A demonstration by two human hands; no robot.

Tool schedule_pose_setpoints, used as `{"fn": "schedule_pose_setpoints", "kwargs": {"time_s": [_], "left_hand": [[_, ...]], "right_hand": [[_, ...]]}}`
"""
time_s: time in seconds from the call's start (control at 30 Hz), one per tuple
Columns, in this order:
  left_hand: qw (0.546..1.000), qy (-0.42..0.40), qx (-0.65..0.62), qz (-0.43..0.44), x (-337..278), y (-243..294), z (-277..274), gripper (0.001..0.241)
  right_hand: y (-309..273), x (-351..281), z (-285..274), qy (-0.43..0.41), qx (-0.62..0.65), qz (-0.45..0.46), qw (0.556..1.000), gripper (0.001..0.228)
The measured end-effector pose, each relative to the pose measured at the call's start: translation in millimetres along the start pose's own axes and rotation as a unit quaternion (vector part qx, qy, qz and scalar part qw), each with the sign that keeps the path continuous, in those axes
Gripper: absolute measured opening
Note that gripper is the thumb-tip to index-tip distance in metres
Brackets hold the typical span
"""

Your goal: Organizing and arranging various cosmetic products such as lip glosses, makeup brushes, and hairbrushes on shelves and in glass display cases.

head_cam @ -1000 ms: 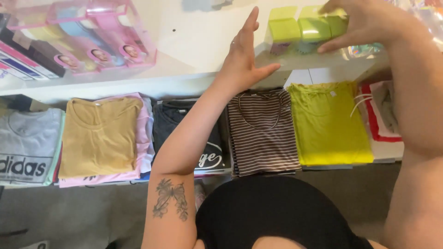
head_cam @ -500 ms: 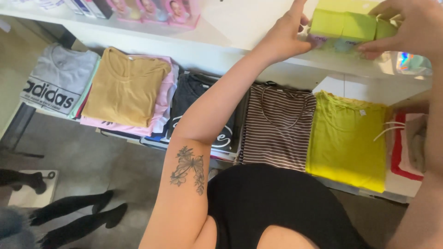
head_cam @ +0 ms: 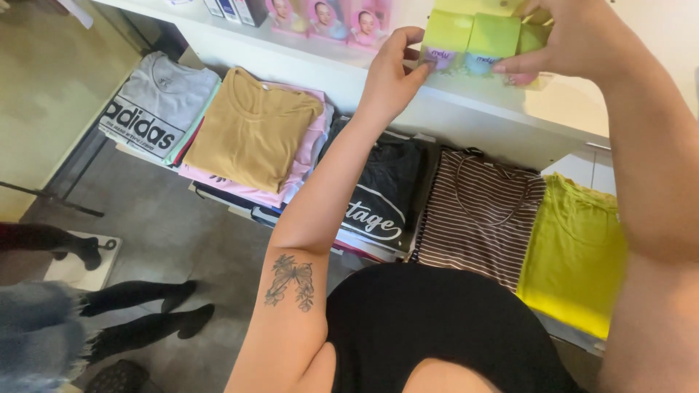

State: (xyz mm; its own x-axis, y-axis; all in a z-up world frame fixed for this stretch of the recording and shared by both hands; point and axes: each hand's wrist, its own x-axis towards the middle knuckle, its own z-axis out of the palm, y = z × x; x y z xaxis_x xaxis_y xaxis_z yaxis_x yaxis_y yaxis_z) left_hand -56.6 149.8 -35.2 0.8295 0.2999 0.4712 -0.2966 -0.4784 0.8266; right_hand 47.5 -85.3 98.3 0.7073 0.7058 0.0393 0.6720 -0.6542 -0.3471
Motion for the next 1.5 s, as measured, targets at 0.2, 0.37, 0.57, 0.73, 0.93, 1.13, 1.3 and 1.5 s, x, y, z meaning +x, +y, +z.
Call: {"fn": "schedule_pose_setpoints", "kwargs": {"time_s": [0.2, 0.37, 0.57, 0.73, 0.93, 1.13, 1.3, 1.5], "left_hand": [[0.999, 0.046, 0.006, 0.019, -9.3, -2.5, -4.9, 0.050], [0.996, 0.077, 0.021, 0.034, -11.6, -1.1, -11.8, 0.032], [0.992, 0.089, 0.089, 0.028, -15.6, -1.2, -20.0, 0.027], [0.992, 0.080, 0.091, 0.041, -17.8, 0.0, -22.4, 0.028], [0.992, 0.078, 0.091, 0.043, -21.3, 0.7, -24.0, 0.031], [0.989, 0.092, 0.093, 0.069, -33.4, -0.2, -26.5, 0.032], [0.980, 0.131, 0.116, 0.095, -59.0, 9.4, -30.0, 0.030], [0.992, 0.090, 0.082, 0.033, -75.8, 13.9, -36.1, 0.028]], "right_hand": [[-19.5, 6.8, 4.4, -0.016, 0.009, 0.023, 1.000, 0.071], [-28.7, 8.4, 6.8, -0.009, 0.022, 0.008, 1.000, 0.071], [-42.4, 6.1, 10.5, -0.025, 0.016, 0.021, 0.999, 0.063], [-44.8, 5.7, 13.0, -0.028, -0.034, 0.035, 0.998, 0.078], [-54.9, 4.0, 7.7, -0.034, -0.026, 0.052, 0.998, 0.098], [-53.1, -13.2, -3.3, -0.012, 0.002, 0.021, 1.000, 0.108], [-45.0, -6.1, 4.2, -0.022, -0.041, 0.071, 0.996, 0.094], [-44.9, -4.3, 6.0, -0.034, -0.032, 0.113, 0.992, 0.090]]}}
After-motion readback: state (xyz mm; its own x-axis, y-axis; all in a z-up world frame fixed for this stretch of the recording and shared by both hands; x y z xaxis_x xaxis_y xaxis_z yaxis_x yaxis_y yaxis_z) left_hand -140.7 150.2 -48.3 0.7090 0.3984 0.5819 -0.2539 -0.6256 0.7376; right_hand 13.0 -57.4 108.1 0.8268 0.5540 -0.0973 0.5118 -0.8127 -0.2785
